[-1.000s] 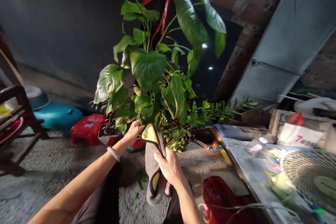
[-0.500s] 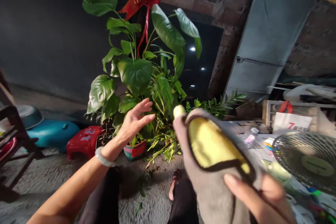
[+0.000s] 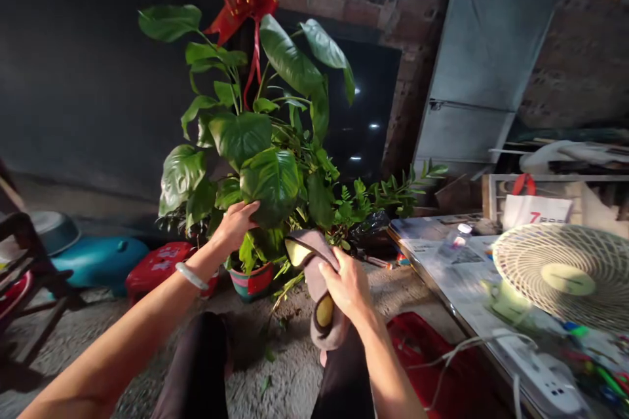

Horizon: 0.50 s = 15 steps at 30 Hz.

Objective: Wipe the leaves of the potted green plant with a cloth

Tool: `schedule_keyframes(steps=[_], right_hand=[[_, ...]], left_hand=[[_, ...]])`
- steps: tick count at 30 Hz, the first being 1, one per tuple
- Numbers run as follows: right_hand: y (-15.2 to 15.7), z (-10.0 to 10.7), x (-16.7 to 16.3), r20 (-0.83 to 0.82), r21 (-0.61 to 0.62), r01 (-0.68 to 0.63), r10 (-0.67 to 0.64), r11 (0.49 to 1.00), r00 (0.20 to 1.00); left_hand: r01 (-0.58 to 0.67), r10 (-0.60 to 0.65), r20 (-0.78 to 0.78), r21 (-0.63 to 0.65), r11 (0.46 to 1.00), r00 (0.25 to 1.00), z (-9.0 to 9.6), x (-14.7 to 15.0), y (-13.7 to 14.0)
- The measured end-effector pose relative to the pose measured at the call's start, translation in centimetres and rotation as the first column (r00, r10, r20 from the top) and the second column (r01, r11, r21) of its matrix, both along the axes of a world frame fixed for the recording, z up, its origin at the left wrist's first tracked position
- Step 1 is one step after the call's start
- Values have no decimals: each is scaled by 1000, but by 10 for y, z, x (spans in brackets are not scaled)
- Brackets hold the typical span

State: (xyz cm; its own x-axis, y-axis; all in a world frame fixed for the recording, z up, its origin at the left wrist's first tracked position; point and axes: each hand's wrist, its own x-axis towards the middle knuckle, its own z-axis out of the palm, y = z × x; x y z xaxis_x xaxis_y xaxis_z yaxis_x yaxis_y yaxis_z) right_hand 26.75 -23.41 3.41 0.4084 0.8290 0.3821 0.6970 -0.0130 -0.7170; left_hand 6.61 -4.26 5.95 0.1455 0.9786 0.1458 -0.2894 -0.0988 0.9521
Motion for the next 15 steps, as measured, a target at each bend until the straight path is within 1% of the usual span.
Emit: schedule_keyframes(steps=[1,3,5,6,7,8,9,10,12,13,14,15], right_hand=[[-6,5,4,-35,37,21,-20,999,999],[-7,27,6,-75,167,86,-75,982,994],[10,54,-3,-55,296,160,-150,942,987],[23,65,-11,-29,317,173,-173,932,985],[38,71,-21,5,301,174,-184,938,983],[52,72,-32,40,246,164,-179,955,983],[63,66,-41,67,158,145,-157,977,985],[70,56,-49,80,55,119,-123,991,989],[69,24,-56,60,-123,62,-55,991,997],[61,6,-55,27,-172,28,-24,985,999],[49,-10,-50,-6,-173,11,-12,985,1000],[35,-22,-42,-32,-131,12,-16,991,999]], left_hand=[[-3,3,6,-15,1000,1000,-3,-7,3],[-3,4,13,-32,999,1000,-7,-13,6],[-15,16,20,-50,999,1000,-10,-10,5],[-18,19,26,-61,998,999,-12,-6,3],[-13,15,32,-71,997,999,-13,-3,0],[-4,7,37,-75,997,999,-13,-1,-3],[5,-2,41,-72,997,999,-14,0,-5],[7,-4,41,-65,998,999,-15,-1,-7],[-5,7,33,-51,999,999,-16,-9,-8],[-11,13,27,-46,999,1000,-17,-16,-7],[-14,15,21,-42,999,1000,-18,-22,-6],[-12,13,15,-42,999,1000,-18,-29,-5]])
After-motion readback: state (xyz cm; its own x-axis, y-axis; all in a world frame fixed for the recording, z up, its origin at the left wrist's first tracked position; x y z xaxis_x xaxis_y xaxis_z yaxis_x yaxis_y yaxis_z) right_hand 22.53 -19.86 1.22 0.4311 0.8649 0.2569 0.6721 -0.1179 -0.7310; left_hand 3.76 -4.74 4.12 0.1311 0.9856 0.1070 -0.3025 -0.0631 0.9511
